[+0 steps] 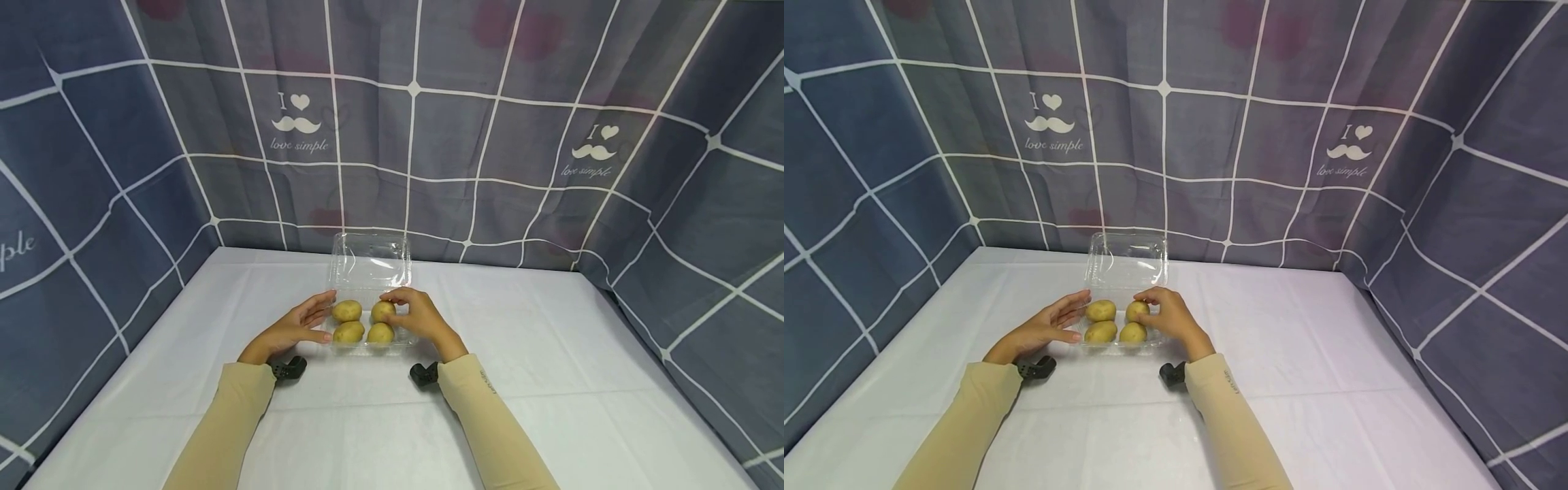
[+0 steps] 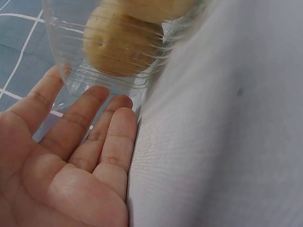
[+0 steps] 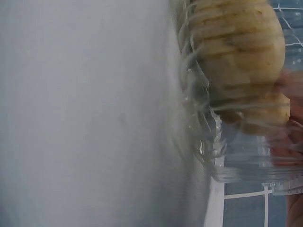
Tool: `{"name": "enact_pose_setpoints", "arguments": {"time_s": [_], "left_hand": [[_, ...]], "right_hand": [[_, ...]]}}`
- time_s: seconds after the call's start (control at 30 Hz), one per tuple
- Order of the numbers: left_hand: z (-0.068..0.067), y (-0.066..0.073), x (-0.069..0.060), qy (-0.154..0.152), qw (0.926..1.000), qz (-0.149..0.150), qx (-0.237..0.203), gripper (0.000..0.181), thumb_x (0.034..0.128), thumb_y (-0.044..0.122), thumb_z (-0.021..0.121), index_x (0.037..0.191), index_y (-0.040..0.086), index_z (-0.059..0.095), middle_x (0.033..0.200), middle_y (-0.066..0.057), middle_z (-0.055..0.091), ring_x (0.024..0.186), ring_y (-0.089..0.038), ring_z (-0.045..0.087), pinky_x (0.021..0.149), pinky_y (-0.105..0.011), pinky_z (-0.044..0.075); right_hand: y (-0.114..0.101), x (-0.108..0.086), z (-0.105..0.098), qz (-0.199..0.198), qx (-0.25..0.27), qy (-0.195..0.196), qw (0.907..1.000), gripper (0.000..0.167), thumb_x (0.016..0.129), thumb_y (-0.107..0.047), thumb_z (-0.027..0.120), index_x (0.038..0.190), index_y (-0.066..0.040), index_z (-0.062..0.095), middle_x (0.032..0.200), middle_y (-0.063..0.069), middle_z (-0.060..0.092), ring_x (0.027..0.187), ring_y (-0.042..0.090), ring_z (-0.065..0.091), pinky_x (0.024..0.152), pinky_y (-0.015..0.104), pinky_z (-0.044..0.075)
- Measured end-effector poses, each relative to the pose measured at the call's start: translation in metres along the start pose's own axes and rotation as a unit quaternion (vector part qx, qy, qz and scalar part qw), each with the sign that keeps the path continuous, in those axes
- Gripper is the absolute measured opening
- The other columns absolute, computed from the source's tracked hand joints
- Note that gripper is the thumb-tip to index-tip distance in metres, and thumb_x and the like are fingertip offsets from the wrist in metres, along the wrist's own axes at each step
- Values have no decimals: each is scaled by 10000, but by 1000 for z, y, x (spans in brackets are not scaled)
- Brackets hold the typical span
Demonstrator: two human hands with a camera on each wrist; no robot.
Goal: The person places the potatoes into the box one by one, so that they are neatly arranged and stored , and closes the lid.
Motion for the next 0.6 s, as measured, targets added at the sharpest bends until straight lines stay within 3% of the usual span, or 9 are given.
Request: {"name": "enact_pose_setpoints", "arguments": {"time_s": [0.4, 0.6], "left_hand": [[1, 0, 2, 12, 10000, -43, 46, 1019, 916, 29, 833, 1696, -55, 182, 1757, -308, 162, 1610, -520, 186, 1297, -608, 194], [0, 0, 1, -13, 10000, -31, -63, 1028, 915, 40, 840, 1696, -56, 179, 1757, -310, 160, 1616, -516, 166, 1300, -599, 169]], "right_hand": [[2, -1, -7, -17, 459, 193, 9988, 287, 980, -6, 758, 1252, 84, 744, 1275, 215, 752, 1117, 382, 734, 1038, 466, 588], [3, -6, -16, -12, 1148, 385, 9926, 272, 1007, 30, 707, 1255, 141, 705, 1244, 316, 726, 1066, 332, 754, 965, 332, 611]]}}
Point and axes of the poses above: each hand's wrist, its own x-axis towards the middle knuckle, its own z-axis out of the palm, y = z × x, the point moved 6 cm from there along x, towards the middle knuckle
